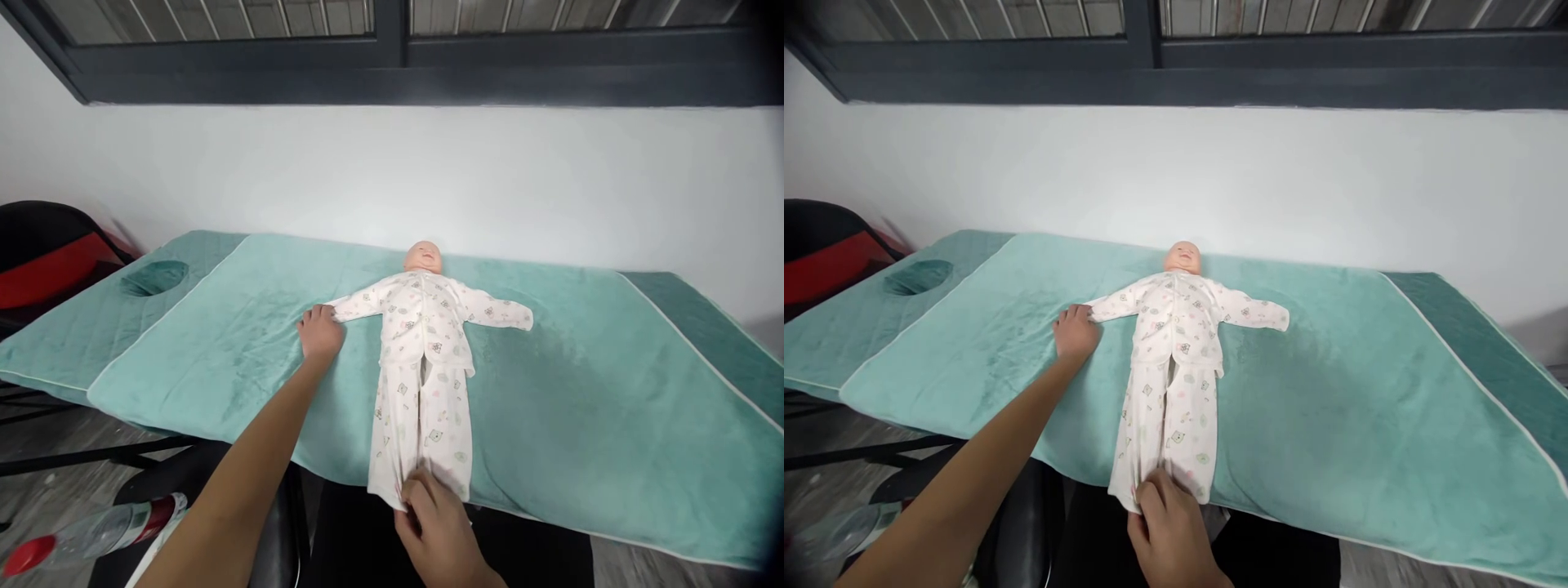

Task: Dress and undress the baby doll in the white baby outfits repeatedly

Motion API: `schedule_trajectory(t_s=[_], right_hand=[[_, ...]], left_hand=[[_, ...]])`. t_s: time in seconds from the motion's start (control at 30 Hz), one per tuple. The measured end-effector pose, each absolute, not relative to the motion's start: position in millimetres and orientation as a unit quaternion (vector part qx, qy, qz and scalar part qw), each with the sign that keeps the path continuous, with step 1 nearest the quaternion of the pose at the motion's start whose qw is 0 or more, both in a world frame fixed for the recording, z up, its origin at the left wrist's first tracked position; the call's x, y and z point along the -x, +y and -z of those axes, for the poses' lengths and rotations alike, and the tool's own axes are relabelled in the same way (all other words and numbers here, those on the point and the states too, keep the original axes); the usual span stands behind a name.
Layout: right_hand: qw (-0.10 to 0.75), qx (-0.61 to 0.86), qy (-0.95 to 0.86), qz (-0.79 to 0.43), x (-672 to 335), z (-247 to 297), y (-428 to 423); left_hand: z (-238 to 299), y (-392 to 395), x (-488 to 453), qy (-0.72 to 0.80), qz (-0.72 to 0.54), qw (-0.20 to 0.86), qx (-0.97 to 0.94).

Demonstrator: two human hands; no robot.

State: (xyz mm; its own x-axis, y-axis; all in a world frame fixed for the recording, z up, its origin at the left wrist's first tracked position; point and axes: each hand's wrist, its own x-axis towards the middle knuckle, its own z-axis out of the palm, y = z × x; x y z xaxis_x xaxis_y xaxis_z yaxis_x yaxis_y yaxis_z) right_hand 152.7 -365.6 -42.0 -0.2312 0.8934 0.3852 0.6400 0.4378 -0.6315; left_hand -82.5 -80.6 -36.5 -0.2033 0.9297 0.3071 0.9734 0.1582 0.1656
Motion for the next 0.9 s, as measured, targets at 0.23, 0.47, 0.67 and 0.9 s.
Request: schedule_trajectory(t_s=[0.23,0.47,0.67,0.9], right_hand=[[0.309,0.45,-0.819,-0.175,-177,18,-363],[0.313,0.594,-0.736,-0.083,-201,39,-362],[0.286,0.551,-0.772,-0.138,-210,35,-360],[0.229,0.54,-0.774,-0.239,-233,-18,-326]], left_hand=[[37,-81,84,-0.754,0.176,0.058,0.63],[37,-81,84,-0.758,0.177,0.055,0.625],[38,-83,86,-0.749,0.22,0.036,0.624],[39,-83,88,-0.756,0.247,0.019,0.606]])
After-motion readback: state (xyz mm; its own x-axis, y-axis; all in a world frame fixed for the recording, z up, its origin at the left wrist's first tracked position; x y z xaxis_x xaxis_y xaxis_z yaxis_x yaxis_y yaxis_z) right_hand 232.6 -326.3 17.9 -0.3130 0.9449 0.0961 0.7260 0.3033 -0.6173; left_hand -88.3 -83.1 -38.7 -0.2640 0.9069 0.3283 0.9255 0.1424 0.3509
